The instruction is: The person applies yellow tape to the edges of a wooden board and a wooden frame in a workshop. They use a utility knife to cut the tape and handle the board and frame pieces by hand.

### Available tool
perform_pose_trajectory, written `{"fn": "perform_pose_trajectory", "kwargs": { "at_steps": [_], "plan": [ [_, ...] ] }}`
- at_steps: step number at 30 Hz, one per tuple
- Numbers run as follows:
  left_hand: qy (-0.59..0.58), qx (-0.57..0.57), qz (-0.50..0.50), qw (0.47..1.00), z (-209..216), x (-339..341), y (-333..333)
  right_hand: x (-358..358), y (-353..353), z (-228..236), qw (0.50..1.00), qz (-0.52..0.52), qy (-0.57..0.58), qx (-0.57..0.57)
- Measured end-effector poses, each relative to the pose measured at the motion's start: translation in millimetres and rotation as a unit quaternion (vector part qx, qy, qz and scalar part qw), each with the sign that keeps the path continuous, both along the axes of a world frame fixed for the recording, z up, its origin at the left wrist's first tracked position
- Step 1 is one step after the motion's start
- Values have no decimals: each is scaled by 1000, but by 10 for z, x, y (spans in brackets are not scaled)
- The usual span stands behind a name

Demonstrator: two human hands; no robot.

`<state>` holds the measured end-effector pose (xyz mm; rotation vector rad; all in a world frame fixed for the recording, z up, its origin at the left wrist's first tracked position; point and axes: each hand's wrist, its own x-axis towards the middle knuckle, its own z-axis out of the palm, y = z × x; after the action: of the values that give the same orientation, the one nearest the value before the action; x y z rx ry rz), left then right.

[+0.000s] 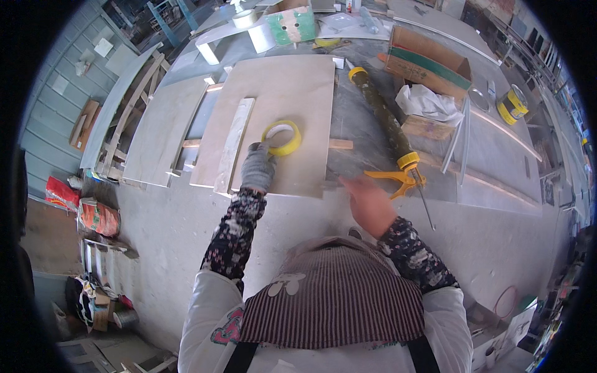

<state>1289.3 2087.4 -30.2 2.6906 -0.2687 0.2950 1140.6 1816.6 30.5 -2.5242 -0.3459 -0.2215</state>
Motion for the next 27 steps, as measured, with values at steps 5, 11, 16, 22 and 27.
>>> {"fn": "perform_pose_trajectory", "kwargs": {
  "at_steps": [5, 11, 16, 22, 27],
  "plan": [
    [-50, 105, -160, 980, 0, -999, -33, -314, -291, 124, 994, -60, 29, 82],
    [-54, 128, -173, 975, -130, -1251, -352, -483, -386, 49, 984, -104, 104, 103],
    [-50, 132, -160, 977, -167, -1055, -426, -448, -484, -162, 989, -91, 56, 102],
    [-30, 153, -147, 977, -235, -803, -568, 4, -575, -596, 992, -109, 47, 33],
    [-131, 39, -99, 986, -238, -1017, -394, 484, -627, -622, 993, -97, 53, -39]
  ]
}}
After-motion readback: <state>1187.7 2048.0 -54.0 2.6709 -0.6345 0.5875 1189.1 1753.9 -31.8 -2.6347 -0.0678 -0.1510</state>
